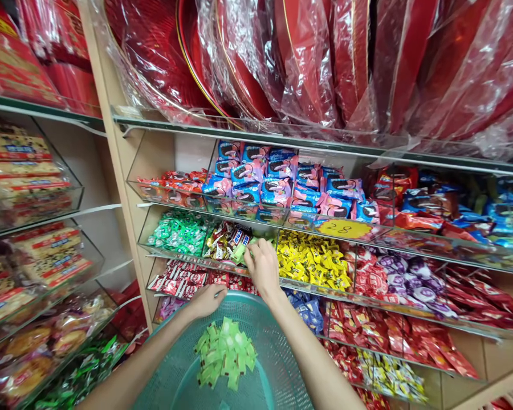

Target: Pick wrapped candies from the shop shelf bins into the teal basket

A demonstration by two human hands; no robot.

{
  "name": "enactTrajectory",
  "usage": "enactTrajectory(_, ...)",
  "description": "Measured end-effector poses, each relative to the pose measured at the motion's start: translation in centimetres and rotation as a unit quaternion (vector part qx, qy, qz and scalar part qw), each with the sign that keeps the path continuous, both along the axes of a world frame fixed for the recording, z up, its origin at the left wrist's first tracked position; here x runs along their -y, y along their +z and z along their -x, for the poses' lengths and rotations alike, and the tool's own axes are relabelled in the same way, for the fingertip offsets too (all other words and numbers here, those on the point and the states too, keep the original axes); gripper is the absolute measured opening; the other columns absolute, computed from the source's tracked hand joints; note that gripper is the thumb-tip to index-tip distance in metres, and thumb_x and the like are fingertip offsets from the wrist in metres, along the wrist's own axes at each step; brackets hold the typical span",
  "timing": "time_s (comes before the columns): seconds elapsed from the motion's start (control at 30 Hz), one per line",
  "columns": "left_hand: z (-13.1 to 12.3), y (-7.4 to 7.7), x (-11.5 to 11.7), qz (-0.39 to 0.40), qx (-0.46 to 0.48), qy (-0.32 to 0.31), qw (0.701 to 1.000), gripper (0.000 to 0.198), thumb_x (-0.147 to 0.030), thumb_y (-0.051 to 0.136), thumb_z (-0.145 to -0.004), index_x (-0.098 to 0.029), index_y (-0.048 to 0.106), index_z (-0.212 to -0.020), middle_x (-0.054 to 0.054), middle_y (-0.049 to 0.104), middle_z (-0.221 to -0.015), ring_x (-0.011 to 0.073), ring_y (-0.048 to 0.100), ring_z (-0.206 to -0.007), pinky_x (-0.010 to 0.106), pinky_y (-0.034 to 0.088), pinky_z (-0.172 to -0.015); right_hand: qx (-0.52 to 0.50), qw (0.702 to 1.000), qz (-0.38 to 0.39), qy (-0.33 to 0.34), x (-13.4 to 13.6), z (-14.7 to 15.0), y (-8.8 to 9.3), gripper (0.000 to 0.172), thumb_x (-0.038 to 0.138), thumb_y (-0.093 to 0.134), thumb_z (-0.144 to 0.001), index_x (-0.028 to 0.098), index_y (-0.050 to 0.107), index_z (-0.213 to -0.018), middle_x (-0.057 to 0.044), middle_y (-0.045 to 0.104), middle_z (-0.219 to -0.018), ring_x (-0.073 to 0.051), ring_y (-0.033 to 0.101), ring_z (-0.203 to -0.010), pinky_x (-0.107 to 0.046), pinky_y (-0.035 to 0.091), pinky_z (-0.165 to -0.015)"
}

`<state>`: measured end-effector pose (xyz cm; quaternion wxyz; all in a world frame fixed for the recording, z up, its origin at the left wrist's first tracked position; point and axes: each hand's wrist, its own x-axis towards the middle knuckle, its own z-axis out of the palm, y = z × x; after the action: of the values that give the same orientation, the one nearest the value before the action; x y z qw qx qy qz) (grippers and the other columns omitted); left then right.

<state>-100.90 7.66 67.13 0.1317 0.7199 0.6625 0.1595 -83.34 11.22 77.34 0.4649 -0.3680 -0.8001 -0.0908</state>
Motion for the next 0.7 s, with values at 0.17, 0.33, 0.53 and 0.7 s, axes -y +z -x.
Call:
enactTrajectory(0.17,0.1,0.3,0.2,0.023,-0.001,0.022,0.999,0.036,-0.042,0.029,-0.085,-0.028,0.061,-0.095,0.002,0.067,-0.093,0.0197,0.060,-0.087,0.026,0.039,-0.070,-0.046,0.982,0.112,0.143,3.0,0.2,-1.6,0.022,0.027,0.042,-0.087,0.018,0.062,-0.083,-0.003,0.052,-0.077,-0.014,0.048,-0.075,-0.025,0.038,-0.069)
enactTrajectory(0.33,0.1,0.2,0.5,0.036,-0.008,0.002,0.999,0.033,-0.040,0.033,-0.083,-0.030,0.061,-0.098,0.002,0.067,-0.097,0.0207,0.060,-0.088,0.026,0.039,-0.070,0.060,0.946,0.245,0.202,3.4,-0.3,-4.9,0.017,0.018,0.047,-0.080,0.016,0.060,-0.069,0.000,0.050,-0.068,-0.010,0.046,-0.064,-0.020,0.034,-0.059)
enactTrajectory(0.53,-0.5,0.3,0.6,0.021,-0.030,-0.010,0.999,0.034,-0.040,0.029,-0.085,-0.028,0.061,-0.089,0.001,0.067,-0.093,0.0192,0.060,-0.087,0.025,0.040,-0.070,0.142,0.902,0.364,0.183,2.4,-0.3,-10.7,0.014,0.009,0.049,-0.067,0.015,0.057,-0.058,0.003,0.050,-0.058,-0.008,0.042,-0.056,-0.018,0.029,-0.054)
enactTrajectory(0.7,-0.9,-0.1,0.4,0.024,-0.044,-0.010,0.999,0.034,-0.039,0.029,-0.084,-0.030,0.061,-0.091,0.001,0.068,-0.093,0.0203,0.061,-0.087,0.027,0.041,-0.069,0.138,0.905,0.383,0.124,2.6,0.7,-13.5,0.016,0.010,0.046,-0.068,0.015,0.060,-0.062,0.002,0.056,-0.060,-0.009,0.046,-0.060,-0.019,0.031,-0.056)
